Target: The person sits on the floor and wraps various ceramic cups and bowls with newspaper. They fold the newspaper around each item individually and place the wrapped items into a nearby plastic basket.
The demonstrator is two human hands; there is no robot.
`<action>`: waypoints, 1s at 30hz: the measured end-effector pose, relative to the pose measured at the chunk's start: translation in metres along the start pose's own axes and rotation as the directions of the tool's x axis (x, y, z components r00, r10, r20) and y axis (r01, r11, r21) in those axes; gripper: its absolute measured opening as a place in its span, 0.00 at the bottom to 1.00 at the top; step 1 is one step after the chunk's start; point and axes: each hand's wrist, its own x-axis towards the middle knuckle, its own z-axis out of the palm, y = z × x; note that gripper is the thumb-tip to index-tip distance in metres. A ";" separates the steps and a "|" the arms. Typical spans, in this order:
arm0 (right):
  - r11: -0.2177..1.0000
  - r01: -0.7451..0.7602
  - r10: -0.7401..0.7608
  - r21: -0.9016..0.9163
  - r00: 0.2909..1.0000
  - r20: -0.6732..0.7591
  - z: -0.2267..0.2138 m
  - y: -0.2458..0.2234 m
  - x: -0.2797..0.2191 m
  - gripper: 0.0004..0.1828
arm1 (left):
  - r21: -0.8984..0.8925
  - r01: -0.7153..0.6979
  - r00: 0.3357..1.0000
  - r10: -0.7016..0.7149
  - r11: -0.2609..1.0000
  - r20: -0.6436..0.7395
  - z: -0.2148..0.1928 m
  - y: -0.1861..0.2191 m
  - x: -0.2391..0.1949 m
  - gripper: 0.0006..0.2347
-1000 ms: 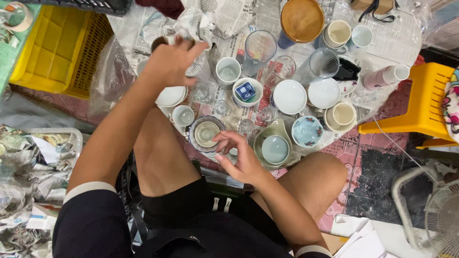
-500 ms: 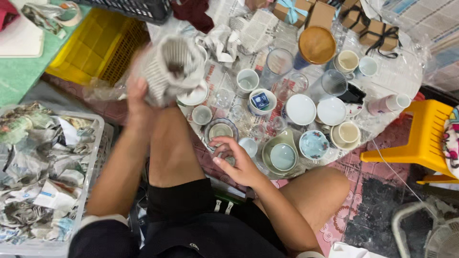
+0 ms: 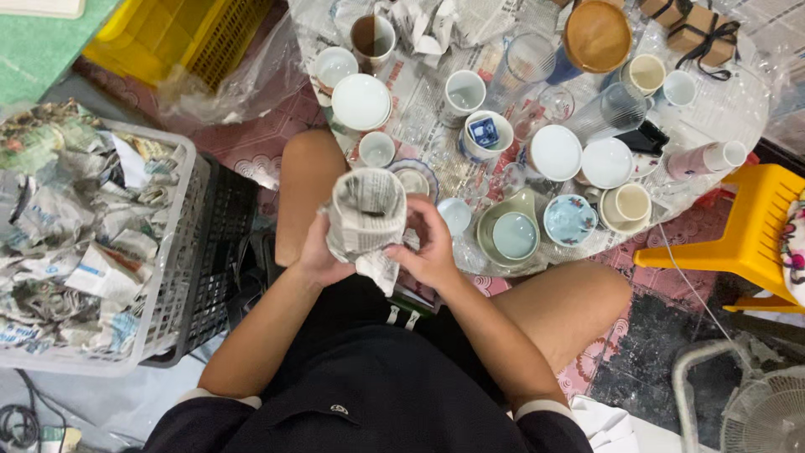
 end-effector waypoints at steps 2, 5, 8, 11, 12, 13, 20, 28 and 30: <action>0.997 -0.001 0.001 -0.074 1.000 -0.009 0.002 -0.008 0.005 0.49 | -0.054 -0.008 0.979 0.019 0.999 0.204 -0.007 0.000 -0.007 0.35; 0.972 0.219 -0.219 -0.089 0.976 0.015 0.002 -0.032 0.016 0.50 | 0.048 -0.103 0.946 0.083 0.994 0.313 -0.011 0.008 -0.011 0.32; 0.744 0.463 -0.428 -0.481 0.884 0.190 -0.004 -0.058 0.023 0.44 | 0.334 -0.170 0.958 0.076 0.927 0.277 -0.016 0.016 -0.017 0.28; 0.613 0.505 -0.288 -0.608 0.859 0.423 -0.002 -0.073 0.025 0.44 | 0.497 -0.163 0.967 0.038 0.852 0.253 -0.023 0.022 -0.022 0.28; 0.625 0.498 -0.256 -0.600 0.858 0.446 -0.001 -0.075 0.027 0.37 | 0.531 -0.160 0.966 0.022 0.832 0.257 -0.025 0.026 -0.021 0.28; 0.638 0.491 -0.223 -0.594 0.855 0.467 0.000 -0.076 0.029 0.30 | 0.564 -0.170 0.967 0.026 0.808 0.254 -0.026 0.029 -0.020 0.28; 0.838 0.371 -0.220 -0.400 0.900 0.375 0.005 -0.039 0.013 0.22 | 0.324 0.090 0.996 -0.084 0.942 -0.033 -0.043 0.016 -0.015 0.42; 0.993 -0.106 0.103 -0.046 0.993 -0.059 -0.005 0.029 -0.015 0.34 | 0.664 -0.412 0.837 0.547 0.624 0.005 -0.018 -0.018 -0.025 0.27; 0.996 -0.083 0.085 0.026 0.990 -0.108 -0.006 0.037 -0.015 0.35 | 0.688 -0.616 0.681 0.699 0.382 0.221 -0.004 -0.024 -0.029 0.23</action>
